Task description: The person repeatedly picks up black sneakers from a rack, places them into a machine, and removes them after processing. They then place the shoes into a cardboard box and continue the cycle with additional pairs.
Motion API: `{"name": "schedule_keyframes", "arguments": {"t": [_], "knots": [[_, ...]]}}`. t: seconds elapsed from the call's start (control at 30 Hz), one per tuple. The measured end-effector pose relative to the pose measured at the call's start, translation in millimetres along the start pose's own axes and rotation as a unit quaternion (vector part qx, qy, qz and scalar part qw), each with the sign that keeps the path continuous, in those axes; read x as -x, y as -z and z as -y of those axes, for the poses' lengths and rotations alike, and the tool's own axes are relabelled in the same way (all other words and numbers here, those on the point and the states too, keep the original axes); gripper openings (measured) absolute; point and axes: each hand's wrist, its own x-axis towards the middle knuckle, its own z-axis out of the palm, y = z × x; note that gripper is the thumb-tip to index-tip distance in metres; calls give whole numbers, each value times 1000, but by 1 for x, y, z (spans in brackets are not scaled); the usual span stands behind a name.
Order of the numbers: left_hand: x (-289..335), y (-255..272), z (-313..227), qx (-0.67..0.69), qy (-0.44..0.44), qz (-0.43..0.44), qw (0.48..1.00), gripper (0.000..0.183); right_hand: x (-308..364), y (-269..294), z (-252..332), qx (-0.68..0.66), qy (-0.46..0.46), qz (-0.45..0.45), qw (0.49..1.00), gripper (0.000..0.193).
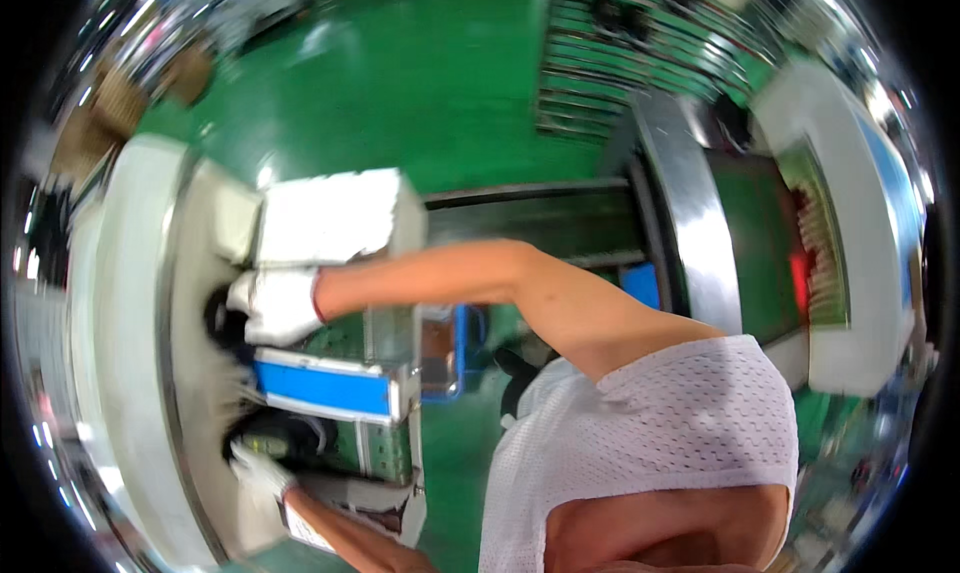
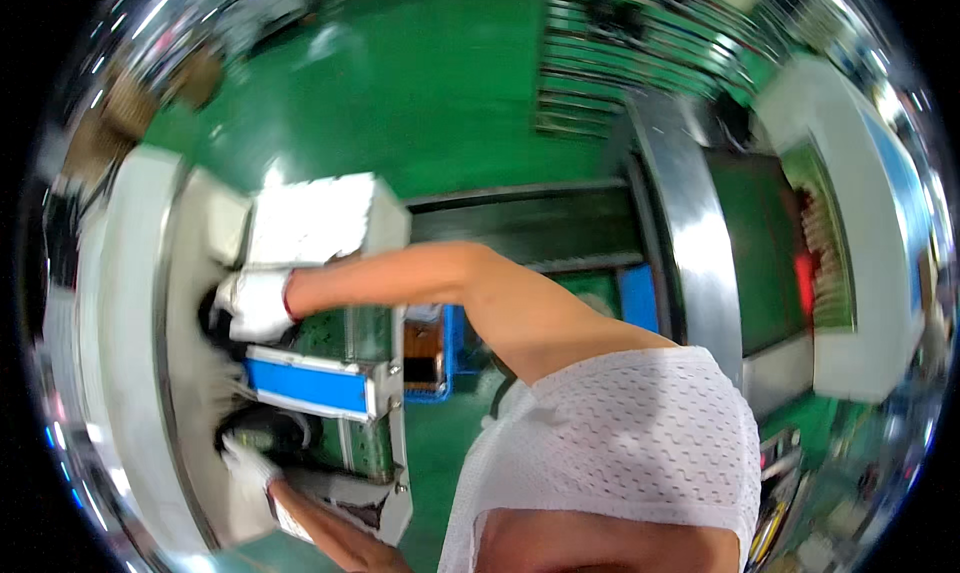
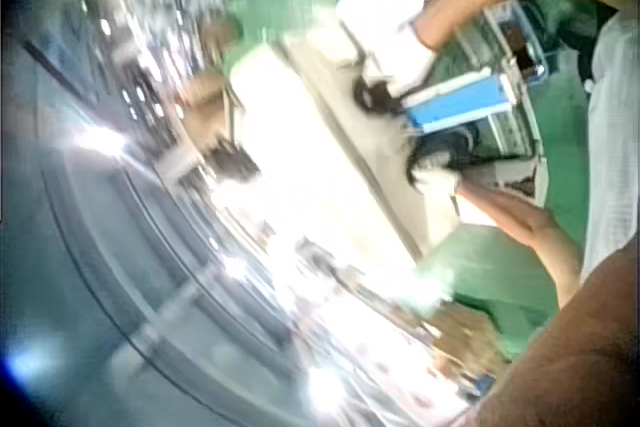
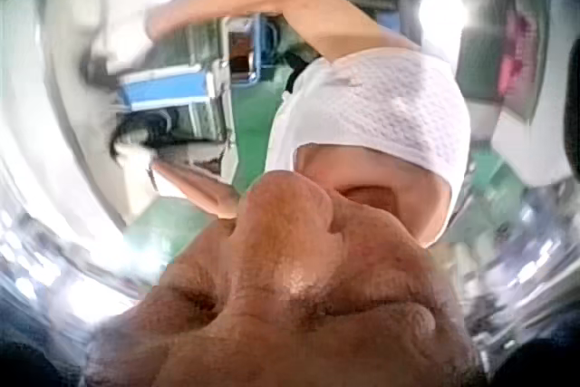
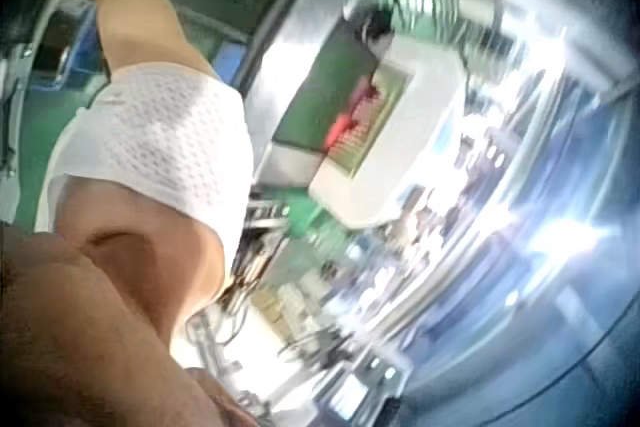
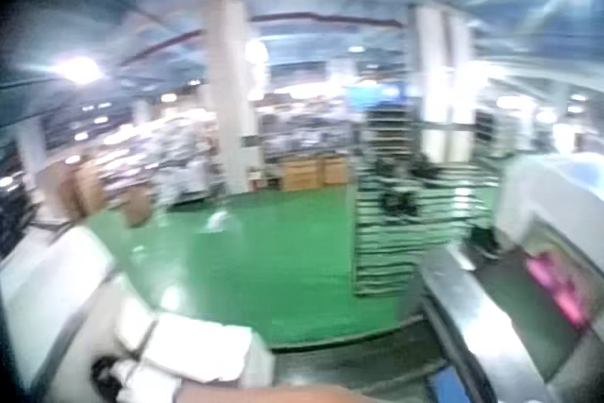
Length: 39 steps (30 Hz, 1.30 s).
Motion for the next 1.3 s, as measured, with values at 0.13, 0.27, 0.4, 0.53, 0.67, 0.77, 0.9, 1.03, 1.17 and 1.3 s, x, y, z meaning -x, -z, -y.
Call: {"name": "schedule_keyframes", "arguments": {"t": [0.13,0.27,0.4,0.53,0.67,0.77,0.9,1.03,1.17,1.3], "knots": [[74,37,-34,147,-106,-23,983,50,185,35,-4,-150,80,-118,978,41],[228,66,-183,252,-325,26,911,46,371,52,-49,-81,-270,-212,936,45],[358,-62,-222,412,-232,494,730,59,469,77,-37,-202,-320,-379,845,46],[526,-59,-334,525,-56,780,335,90,530,104,-20,-279,-270,-557,735,44],[632,-35,-392,475,7,860,188,96,616,148,10,-461,-147,-690,538,59],[686,-29,-404,409,92,904,86,93,660,152,35,-389,-53,-744,541,64],[721,-24,-414,300,55,950,67,78,696,163,56,-238,-209,-816,483,42],[759,-19,-441,189,-145,971,10,64,725,152,54,5,-359,-871,337,41],[786,-8,-464,144,-254,956,8,49,767,165,30,215,-512,-815,165,44],[805,-10,-490,189,-394,894,-98,49,809,210,48,179,-413,-886,108,50]]}}
